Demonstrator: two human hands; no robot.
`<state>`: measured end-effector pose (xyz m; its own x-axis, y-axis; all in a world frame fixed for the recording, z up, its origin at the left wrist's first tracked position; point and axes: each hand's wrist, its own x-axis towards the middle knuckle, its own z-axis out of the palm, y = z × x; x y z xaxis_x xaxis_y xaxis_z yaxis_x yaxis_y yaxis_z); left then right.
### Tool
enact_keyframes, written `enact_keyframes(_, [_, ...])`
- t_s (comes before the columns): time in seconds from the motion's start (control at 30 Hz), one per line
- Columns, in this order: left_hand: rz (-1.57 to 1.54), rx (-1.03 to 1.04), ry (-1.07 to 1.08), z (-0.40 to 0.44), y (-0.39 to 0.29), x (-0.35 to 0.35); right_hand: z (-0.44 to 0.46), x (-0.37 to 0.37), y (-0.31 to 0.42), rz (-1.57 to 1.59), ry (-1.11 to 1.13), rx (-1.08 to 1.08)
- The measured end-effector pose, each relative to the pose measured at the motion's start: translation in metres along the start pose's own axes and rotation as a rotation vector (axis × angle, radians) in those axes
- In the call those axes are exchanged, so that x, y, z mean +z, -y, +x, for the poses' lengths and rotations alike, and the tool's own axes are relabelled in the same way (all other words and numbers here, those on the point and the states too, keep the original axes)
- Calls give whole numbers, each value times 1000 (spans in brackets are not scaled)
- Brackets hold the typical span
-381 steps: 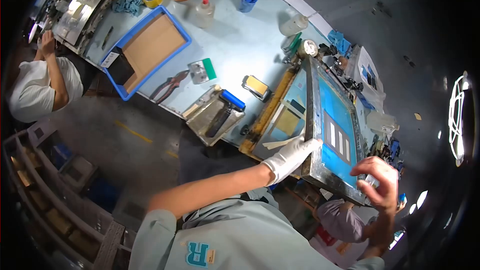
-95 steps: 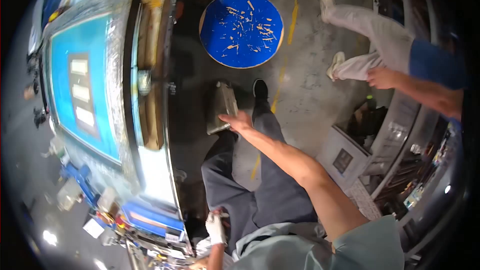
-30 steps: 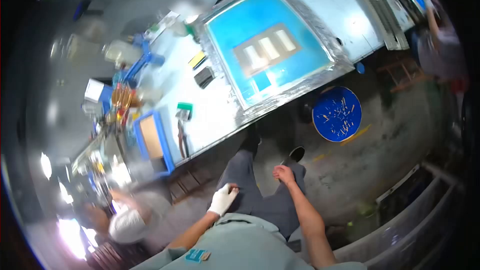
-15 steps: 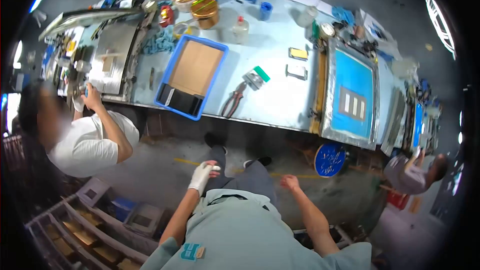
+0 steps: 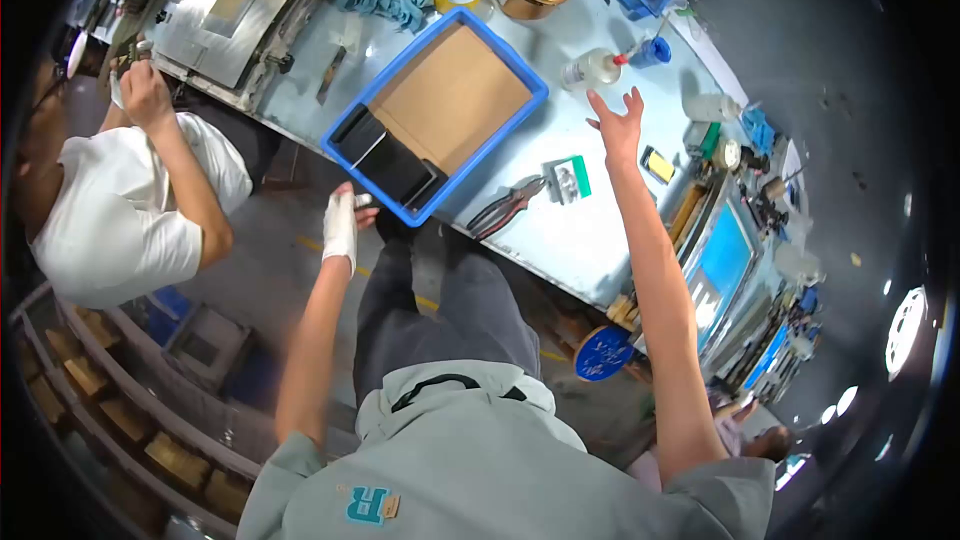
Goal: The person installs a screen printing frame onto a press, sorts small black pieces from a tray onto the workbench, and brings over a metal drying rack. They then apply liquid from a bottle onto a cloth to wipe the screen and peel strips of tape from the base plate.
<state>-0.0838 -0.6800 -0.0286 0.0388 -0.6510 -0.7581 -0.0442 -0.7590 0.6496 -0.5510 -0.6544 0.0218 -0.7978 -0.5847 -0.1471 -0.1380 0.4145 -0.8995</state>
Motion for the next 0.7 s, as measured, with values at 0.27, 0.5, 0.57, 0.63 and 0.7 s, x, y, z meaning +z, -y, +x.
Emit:
enact_keyframes(0.27, [179,137,-424,55,43,58,113,15,26,-309,222,-120])
enact_keyframes(0.5, [277,127,-536,38,22,88,211,-47,143,-323,192,-215])
enact_keyframes(0.57, [193,123,-493,36,20,88,280,-69,132,-526,58,-469])
enact_keyframes(0.63, [201,116,-475,30,12,91,317,-68,116,-611,2,-478])
enact_keyframes(0.7, [170,107,-460,30,8,94,340,-61,106,-584,19,-248])
